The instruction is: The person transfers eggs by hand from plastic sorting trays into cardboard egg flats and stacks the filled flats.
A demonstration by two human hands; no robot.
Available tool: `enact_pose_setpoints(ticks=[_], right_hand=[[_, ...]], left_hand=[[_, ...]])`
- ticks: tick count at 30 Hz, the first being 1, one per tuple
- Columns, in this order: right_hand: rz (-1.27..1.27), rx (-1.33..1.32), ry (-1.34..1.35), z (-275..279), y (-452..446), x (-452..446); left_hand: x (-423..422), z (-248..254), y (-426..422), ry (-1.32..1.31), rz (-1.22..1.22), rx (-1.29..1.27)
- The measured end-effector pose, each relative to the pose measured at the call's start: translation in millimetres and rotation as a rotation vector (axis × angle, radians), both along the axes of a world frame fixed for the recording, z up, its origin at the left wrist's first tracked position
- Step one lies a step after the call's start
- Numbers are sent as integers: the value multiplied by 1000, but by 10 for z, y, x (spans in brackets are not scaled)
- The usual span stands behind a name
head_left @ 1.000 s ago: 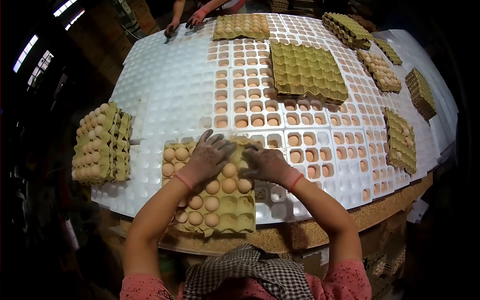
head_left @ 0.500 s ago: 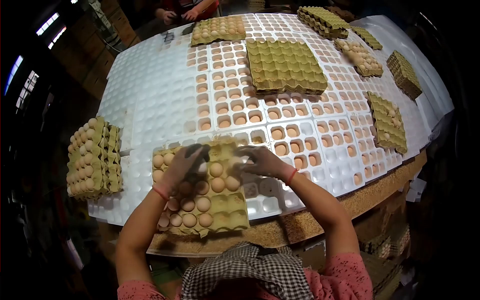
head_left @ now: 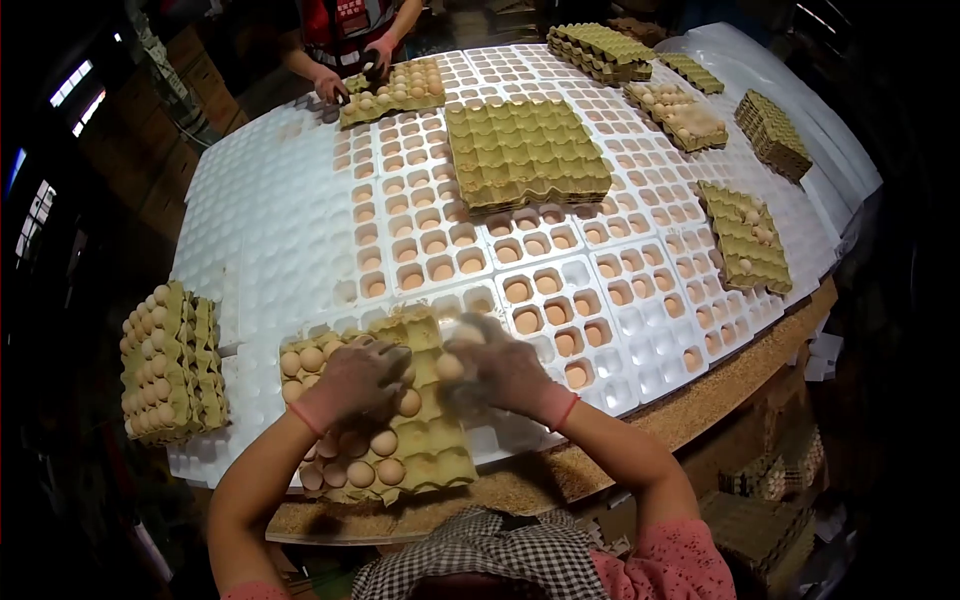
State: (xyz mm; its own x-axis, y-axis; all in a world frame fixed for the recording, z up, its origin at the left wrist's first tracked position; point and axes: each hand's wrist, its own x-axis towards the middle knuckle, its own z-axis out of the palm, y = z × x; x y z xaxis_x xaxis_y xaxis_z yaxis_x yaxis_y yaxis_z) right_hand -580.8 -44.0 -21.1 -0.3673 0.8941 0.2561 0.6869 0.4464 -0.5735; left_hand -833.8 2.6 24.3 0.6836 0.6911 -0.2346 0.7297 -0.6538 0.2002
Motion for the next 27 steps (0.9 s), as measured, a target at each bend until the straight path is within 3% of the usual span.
enact_pose_setpoints(ticks=[1,2,4,5,6,8,10,11,12,15,16,18,20,22,23,24,26,27], right_hand=[[-142,-75,68,41,94,117],[-257,125,71,-107,256,204],[-353,119,-56,-236,513,311],[-261,-99,-423,-408,732,310],[-247,-158,-347,-395,756,390],[-274,-295,-164,-196,755,568],[-443,-69,122,-87,653,924],[-557,-20,2,-231,647,1110],[-662,31,-121,-365,659,1279],[-483,-472,-258,-273,868,1609],[-440,-415,-317,-375,872,1648],[-433,-298,-15,-168,771,1524],[-378,-303,552,69,510,1228],[-213,-367,812,-205,227,1017],[-138,-188,511,-438,164,938],[-96,46,376,-566,131,775],[-86,214,64,-631,58,618],[-88,182,103,-458,2,432]], left_hand=[[42,56,4,-166,82,-1],[158,117,26,-166,71,-4],[550,184,51,-224,26,112],[903,-190,207,189,-152,224],[974,-478,284,241,-115,117],[1140,-265,389,110,-100,42],[1234,-165,534,-43,-33,84],[1234,-153,585,-192,34,130],[1214,-351,669,-124,-4,233],[1234,-505,750,292,-60,144],[1173,-496,772,297,-51,134],[989,-420,796,-65,74,113],[703,-170,726,-359,262,61],[272,-24,620,-565,312,137],[50,52,501,-683,422,60],[-158,119,386,-806,529,-12],[-549,173,91,-751,544,136],[-683,177,-87,-669,622,150]])
